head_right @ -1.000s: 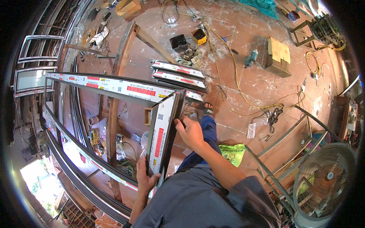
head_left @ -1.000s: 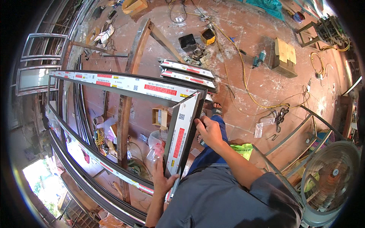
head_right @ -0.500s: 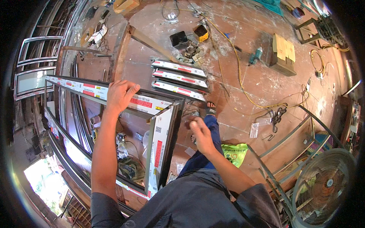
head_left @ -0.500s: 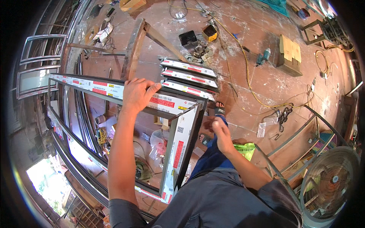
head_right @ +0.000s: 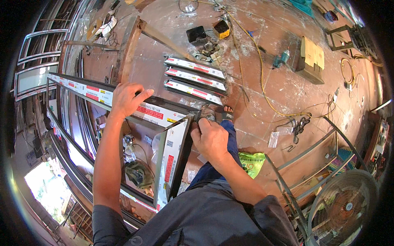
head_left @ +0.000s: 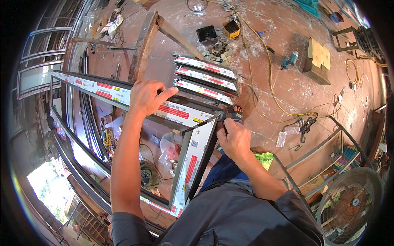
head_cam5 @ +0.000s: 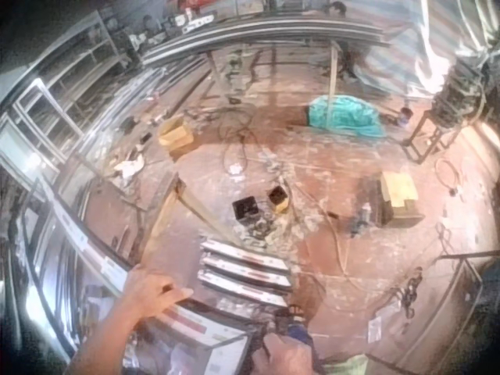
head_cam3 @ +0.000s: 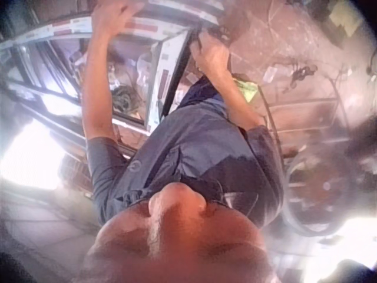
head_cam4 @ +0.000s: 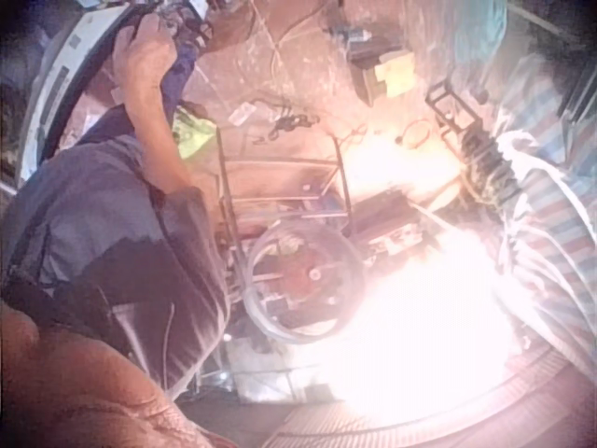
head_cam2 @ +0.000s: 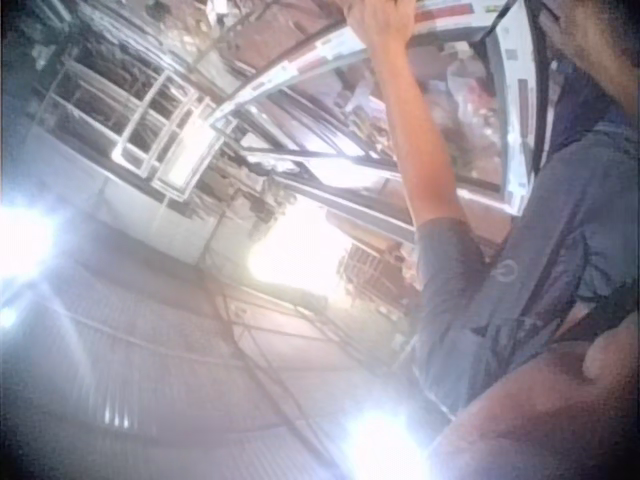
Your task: The person assembles a rectangular window frame by joining metal profiles with a power drill. They align the corners, drill fasteners, and repeatedly flip the frame to secure all sides. The person also handles a rubber seal strip and inserts it into the frame profile.
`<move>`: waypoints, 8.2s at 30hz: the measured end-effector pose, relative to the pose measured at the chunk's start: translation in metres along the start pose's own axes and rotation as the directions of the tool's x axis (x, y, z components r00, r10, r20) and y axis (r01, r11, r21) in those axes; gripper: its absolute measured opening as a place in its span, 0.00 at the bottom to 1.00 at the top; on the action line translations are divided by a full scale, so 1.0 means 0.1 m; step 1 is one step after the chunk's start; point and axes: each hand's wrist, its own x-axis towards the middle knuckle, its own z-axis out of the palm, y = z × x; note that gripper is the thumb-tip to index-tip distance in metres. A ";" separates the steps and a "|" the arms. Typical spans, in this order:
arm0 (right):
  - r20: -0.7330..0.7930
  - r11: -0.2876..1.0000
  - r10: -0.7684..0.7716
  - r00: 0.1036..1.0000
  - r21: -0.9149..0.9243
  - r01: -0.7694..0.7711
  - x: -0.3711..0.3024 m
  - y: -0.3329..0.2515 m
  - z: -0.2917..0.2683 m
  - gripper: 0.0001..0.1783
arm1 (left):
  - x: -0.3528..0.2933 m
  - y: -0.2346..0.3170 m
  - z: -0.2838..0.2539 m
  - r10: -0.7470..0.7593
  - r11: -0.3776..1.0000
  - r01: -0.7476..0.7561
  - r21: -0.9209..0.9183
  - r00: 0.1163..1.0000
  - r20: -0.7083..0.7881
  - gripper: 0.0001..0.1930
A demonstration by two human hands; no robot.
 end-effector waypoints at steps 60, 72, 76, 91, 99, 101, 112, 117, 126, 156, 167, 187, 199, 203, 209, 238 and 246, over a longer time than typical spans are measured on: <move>0.023 0.989 -0.030 0.999 -0.147 0.033 -0.16 -0.26 0.29 0.09 | -0.04 -0.06 0.07 -0.146 0.989 0.146 0.021 0.989 -0.038 0.46; 0.062 0.912 0.285 0.957 0.291 -0.290 -0.41 -0.06 0.66 0.10 | -0.07 -0.04 0.04 -0.189 0.982 0.189 -0.002 0.982 -0.017 0.45; -0.113 0.763 0.255 0.960 0.634 -0.128 -0.40 -0.01 0.79 0.21 | -0.07 -0.05 0.03 -0.163 0.986 0.163 0.010 0.987 -0.005 0.44; -0.441 0.956 -0.068 0.895 0.226 0.185 0.02 0.14 0.65 0.10 | -0.06 -0.08 0.08 -0.151 0.988 0.151 0.040 0.988 -0.018 0.42; -0.020 0.647 0.270 0.963 0.744 -0.166 0.00 0.06 0.85 0.21 | 0.08 0.11 -0.15 0.136 0.974 -0.100 -0.204 0.976 0.172 0.13; -0.023 0.649 0.258 0.966 0.745 -0.156 0.00 0.08 0.85 0.21 | 0.19 0.32 -0.13 0.420 0.901 -0.433 0.017 0.882 0.212 0.11; -0.122 0.748 0.165 0.979 0.662 -0.044 0.01 0.09 0.75 0.18 | 0.32 0.54 -0.24 0.579 0.590 -0.742 0.318 0.663 0.474 0.04; -0.082 0.653 0.220 0.972 0.753 -0.084 0.03 0.06 0.75 0.15 | 0.32 0.49 -0.29 0.492 0.727 -0.638 0.255 0.742 0.455 0.10; -0.034 0.622 0.325 0.945 0.760 -0.187 0.22 -0.04 0.67 0.19 | 0.27 0.59 -0.26 0.289 0.889 -0.407 0.211 0.856 0.430 0.07; 0.240 0.661 0.101 0.965 0.709 -0.246 -0.92 0.11 0.78 0.14 | 0.15 0.03 0.02 -0.248 0.958 0.284 -0.049 0.900 0.357 0.31; 0.151 0.306 0.307 0.940 0.919 -0.248 -0.72 0.47 0.70 0.27 | 0.19 0.14 -0.01 -0.233 0.965 0.260 -0.014 0.883 0.407 0.35; 0.140 0.283 0.350 0.926 0.927 -0.247 0.27 0.07 0.84 0.19 | -0.02 0.12 -0.02 -0.155 0.970 0.199 -0.141 0.949 0.274 0.29; 0.327 0.666 0.064 0.943 0.690 -0.285 0.42 -0.22 0.27 0.29 | -0.37 0.03 0.17 -0.182 0.895 -0.042 -0.443 0.873 -0.452 0.24; 0.483 0.654 0.144 0.864 0.609 -0.449 0.47 -0.18 0.21 0.30 | -1.19 0.32 0.30 -0.432 0.662 -0.125 -0.739 0.741 -0.513 0.25; 0.497 0.759 0.125 0.859 0.510 -0.405 0.56 -0.22 0.14 0.28 | -3.84 1.03 0.76 -0.669 0.314 0.177 -0.933 0.738 -0.085 0.15; 0.813 -0.107 -0.342 -0.472 0.465 0.879 -0.44 -1.58 0.75 0.62 | -2.83 2.26 2.51 -0.951 -0.276 -0.606 -0.746 0.061 0.302 0.12; 0.798 -0.052 -0.355 -0.487 0.503 0.863 -0.52 -1.57 0.87 0.62 | -4.48 2.19 2.83 -0.812 -0.064 -0.746 -0.663 -0.347 0.469 0.09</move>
